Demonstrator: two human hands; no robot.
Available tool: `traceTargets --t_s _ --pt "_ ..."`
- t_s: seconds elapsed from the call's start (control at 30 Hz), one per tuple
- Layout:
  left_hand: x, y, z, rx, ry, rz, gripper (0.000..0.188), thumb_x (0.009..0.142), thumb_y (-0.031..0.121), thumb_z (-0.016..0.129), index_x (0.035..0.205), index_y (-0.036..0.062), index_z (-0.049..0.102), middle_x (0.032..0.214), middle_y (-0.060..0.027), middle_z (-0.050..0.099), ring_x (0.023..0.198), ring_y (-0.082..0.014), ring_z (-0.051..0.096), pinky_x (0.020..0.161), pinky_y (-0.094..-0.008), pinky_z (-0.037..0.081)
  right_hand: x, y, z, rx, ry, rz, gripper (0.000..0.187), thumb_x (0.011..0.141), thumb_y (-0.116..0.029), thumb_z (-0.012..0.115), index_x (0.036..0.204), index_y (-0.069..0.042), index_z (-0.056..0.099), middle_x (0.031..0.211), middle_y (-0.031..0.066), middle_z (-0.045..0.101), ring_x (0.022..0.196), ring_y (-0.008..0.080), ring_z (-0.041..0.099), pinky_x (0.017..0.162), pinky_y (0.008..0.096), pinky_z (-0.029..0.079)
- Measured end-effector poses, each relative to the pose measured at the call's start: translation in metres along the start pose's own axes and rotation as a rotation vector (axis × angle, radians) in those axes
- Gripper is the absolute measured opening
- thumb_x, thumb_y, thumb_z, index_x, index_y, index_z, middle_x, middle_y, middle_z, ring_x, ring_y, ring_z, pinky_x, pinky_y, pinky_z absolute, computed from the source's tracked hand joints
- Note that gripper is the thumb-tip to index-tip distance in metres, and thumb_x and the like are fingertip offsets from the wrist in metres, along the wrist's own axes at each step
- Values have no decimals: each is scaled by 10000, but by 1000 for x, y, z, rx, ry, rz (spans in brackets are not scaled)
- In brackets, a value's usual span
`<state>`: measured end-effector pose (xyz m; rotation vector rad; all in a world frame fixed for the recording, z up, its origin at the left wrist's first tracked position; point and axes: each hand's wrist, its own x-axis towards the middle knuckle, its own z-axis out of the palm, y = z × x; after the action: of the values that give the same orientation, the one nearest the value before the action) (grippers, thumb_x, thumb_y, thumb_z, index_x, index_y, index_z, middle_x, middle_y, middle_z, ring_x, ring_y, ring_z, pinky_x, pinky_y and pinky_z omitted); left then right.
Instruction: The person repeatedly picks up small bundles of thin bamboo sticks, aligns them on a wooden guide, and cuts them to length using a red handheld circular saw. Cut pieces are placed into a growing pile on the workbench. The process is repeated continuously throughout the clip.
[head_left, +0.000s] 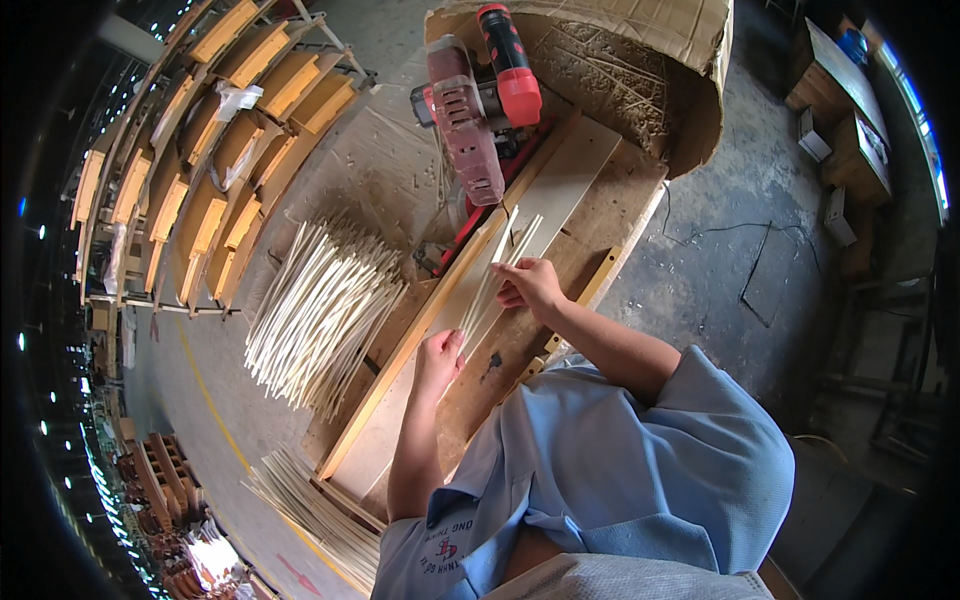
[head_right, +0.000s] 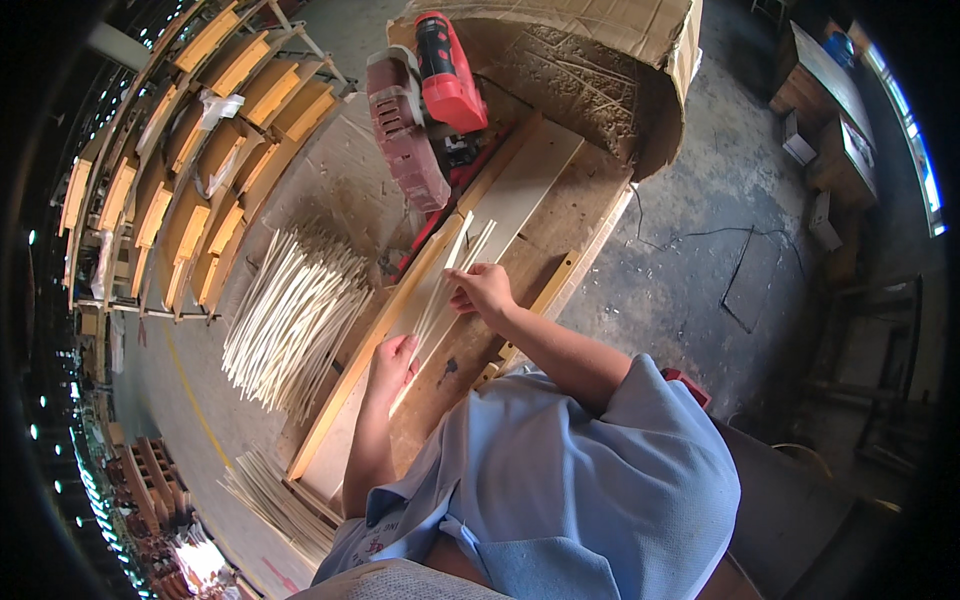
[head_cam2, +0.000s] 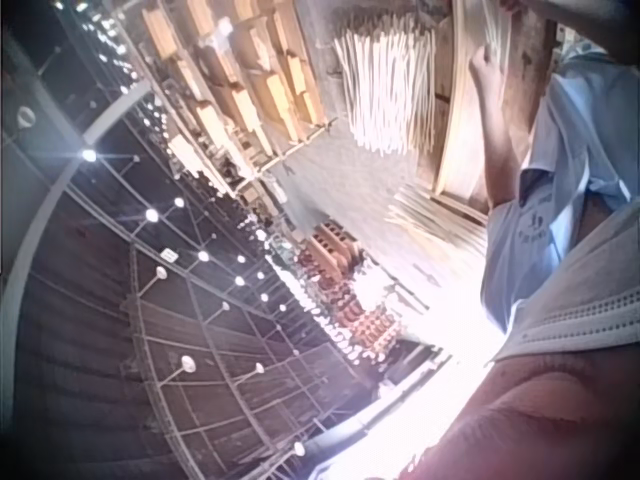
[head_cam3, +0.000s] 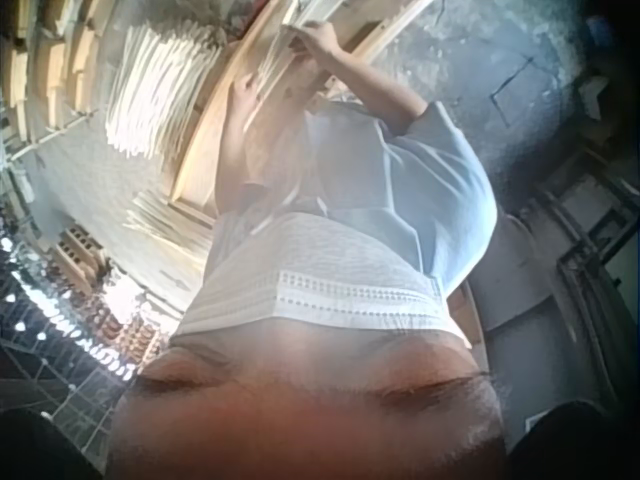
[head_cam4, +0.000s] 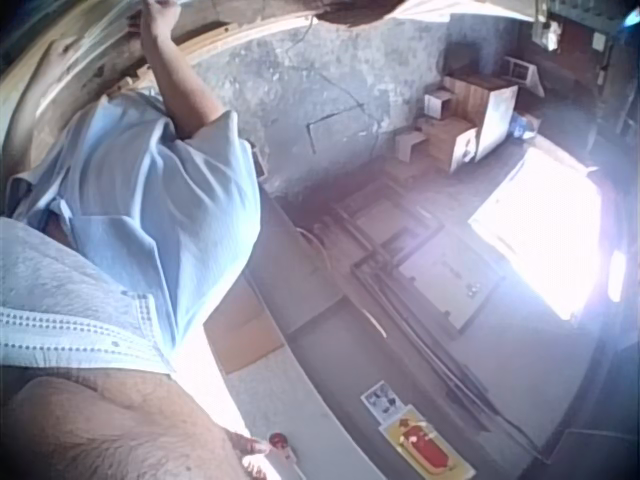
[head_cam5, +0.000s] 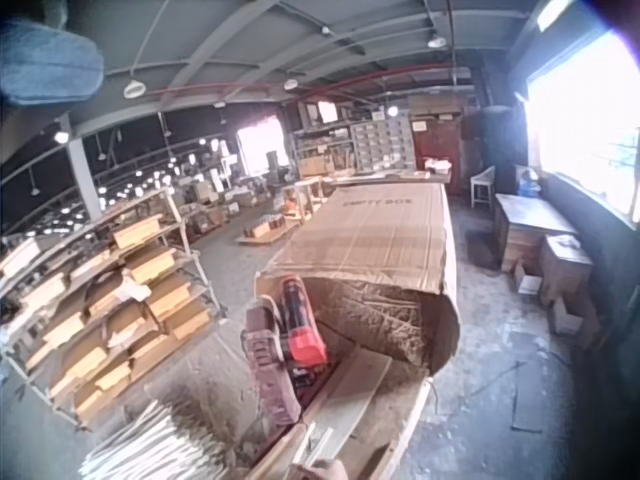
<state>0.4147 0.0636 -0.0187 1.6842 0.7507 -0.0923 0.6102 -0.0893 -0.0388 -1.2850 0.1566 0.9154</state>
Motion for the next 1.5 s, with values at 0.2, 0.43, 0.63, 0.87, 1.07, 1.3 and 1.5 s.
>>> traceTargets --t_s 0.2,0.43,0.63,0.87,1.07,1.3,1.5 --pt "-4 12 5 44 39 24 367 1070 283 623 826 8 632 563 -16 547 444 -78 486 415 -266 350 6 0 4 -85 -61 10 313 895 -267 844 890 2 682 755 104 714 639 199 732 558 319 619" --pt "-6 8 6 116 61 54 349 1068 282 617 841 17 639 577 -28 569 429 -73 483 395 -247 340 10 4 5 -37 -136 15 252 898 -205 818 910 13 693 779 110 720 652 201 731 595 340 645" --pt "-8 16 12 114 77 29 330 1057 265 634 852 8 656 589 -30 583 435 -74 494 393 -250 352 11 -2 17 -89 -32 86 230 919 -186 735 920 40 691 790 129 723 684 228 745 609 358 654" --pt "-9 16 13 130 103 38 365 1048 298 644 846 -4 678 566 -46 598 451 -105 533 440 -303 396 17 15 18 65 -54 3 261 921 -186 719 1018 54 680 887 140 729 738 248 752 657 366 662" --pt "-14 15 22 142 121 7 397 1061 338 623 866 -4 675 571 -56 609 459 -126 564 451 -315 413 15 19 13 75 -68 -26 250 925 -159 713 1084 30 677 940 109 721 775 222 743 703 346 654" --pt "-17 16 28 224 189 60 385 1061 321 614 853 1 659 579 -87 618 491 -182 612 497 -358 449 5 20 17 183 -91 -52 169 938 -117 696 1063 -4 692 952 61 715 835 183 728 772 348 625" --pt "-20 21 33 329 247 149 353 1044 300 627 859 1 653 612 -140 630 564 -274 665 565 -414 482 8 24 16 210 -80 -47 208 925 -165 736 1066 -20 687 972 57 713 842 165 707 754 350 599"
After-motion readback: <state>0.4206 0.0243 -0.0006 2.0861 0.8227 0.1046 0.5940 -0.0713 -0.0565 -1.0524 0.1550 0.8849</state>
